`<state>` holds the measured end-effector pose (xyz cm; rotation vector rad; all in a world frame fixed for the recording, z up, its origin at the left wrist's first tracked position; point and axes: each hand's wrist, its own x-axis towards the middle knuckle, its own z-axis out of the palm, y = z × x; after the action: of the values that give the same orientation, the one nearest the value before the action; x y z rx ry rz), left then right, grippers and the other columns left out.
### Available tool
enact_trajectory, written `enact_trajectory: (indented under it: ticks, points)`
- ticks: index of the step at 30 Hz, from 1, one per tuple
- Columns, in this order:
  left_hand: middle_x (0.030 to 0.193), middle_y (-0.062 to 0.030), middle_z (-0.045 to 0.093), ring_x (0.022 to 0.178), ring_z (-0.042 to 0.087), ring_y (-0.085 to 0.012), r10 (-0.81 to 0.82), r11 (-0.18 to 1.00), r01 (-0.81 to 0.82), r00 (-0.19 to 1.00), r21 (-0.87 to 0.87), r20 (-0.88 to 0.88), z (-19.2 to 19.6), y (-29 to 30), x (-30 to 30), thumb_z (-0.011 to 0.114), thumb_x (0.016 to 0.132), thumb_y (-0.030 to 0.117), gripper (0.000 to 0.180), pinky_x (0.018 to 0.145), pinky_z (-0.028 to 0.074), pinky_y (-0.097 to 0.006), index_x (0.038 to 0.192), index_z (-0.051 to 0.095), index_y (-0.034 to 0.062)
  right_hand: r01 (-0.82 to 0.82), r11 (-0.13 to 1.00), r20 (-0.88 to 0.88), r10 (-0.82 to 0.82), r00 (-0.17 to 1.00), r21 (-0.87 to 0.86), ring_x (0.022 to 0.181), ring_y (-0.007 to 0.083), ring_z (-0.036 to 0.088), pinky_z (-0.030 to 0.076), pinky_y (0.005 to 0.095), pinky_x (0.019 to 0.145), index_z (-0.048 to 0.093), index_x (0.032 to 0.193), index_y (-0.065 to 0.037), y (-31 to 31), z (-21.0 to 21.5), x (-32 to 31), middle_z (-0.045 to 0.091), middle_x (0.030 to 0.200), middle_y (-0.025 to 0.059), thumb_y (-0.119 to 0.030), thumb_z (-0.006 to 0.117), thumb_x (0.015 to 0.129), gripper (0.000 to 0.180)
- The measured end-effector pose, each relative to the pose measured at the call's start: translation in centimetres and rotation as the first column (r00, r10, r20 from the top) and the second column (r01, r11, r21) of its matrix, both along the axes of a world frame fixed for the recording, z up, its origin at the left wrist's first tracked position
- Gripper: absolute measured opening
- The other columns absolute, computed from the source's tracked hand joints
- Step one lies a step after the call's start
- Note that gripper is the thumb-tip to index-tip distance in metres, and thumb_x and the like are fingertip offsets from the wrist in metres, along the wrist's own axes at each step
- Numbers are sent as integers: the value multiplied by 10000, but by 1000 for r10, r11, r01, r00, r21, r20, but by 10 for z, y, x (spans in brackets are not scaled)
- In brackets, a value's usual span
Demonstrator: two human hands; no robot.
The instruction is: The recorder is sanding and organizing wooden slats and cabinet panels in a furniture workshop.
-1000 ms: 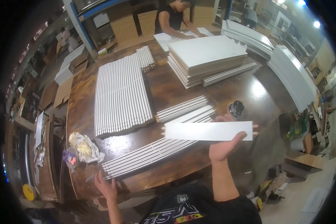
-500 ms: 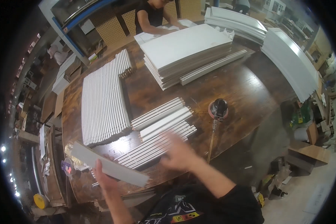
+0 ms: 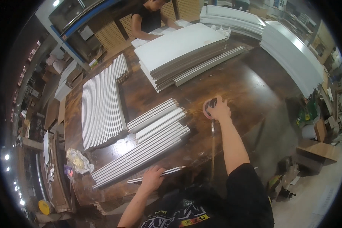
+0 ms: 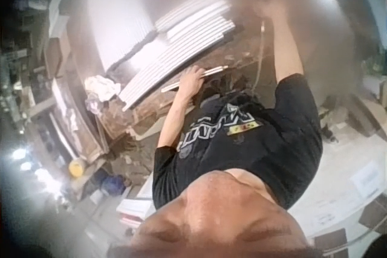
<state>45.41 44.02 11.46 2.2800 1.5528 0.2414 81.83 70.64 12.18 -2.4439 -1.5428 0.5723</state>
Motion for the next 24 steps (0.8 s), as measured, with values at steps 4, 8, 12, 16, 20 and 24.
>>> enact_trajectory:
  ticks: [4,8,12,16,20,24]
  points:
    - [1055,-53,629,1026,628,-277,-45,999,45,999,0,12,-14,1,3,754,811,187,325,860,505,-445,1117,648,155,170,934,-690,101,717,314,1165,312,618,506,411,981,550,1369,-156,-67,-38,34,601,1288,140,-194,748,784,619]
    - [1056,-58,628,1024,630,-284,-111,994,111,989,3,97,-11,13,18,751,813,193,379,847,512,-453,1167,621,157,549,832,-997,59,58,81,1002,210,648,557,347,772,531,1406,-193,-207,-59,49,630,1198,63,-214,620,914,500]
    - [1036,-70,616,1017,637,-294,-301,953,304,948,-16,103,-23,31,38,749,815,195,353,815,530,-449,1131,599,143,741,668,-996,-14,-87,-74,950,199,666,568,360,665,555,1321,-201,-334,-50,32,629,1174,68,-277,563,953,375]
    - [1010,-84,602,968,633,-323,-442,896,443,893,-1,80,-26,37,69,708,808,160,293,772,528,-476,1077,595,135,814,579,-998,-5,-60,-52,990,188,631,547,346,776,560,1251,-154,-418,-54,18,613,1130,62,-217,556,917,340]
    - [971,-99,594,934,628,-328,-561,827,559,822,48,93,-21,46,78,706,823,190,238,756,529,-483,1021,591,123,737,658,-954,-97,283,152,982,173,619,501,310,882,542,1186,-84,-460,-70,3,634,1106,87,-166,550,887,311]
    - [962,-95,598,948,634,-327,-618,784,619,786,-47,33,-20,39,72,736,823,211,255,773,543,-472,1004,585,113,688,709,-933,-122,339,158,1024,143,568,437,280,941,556,1158,-64,-453,-60,-22,623,1090,69,-137,551,871,296]
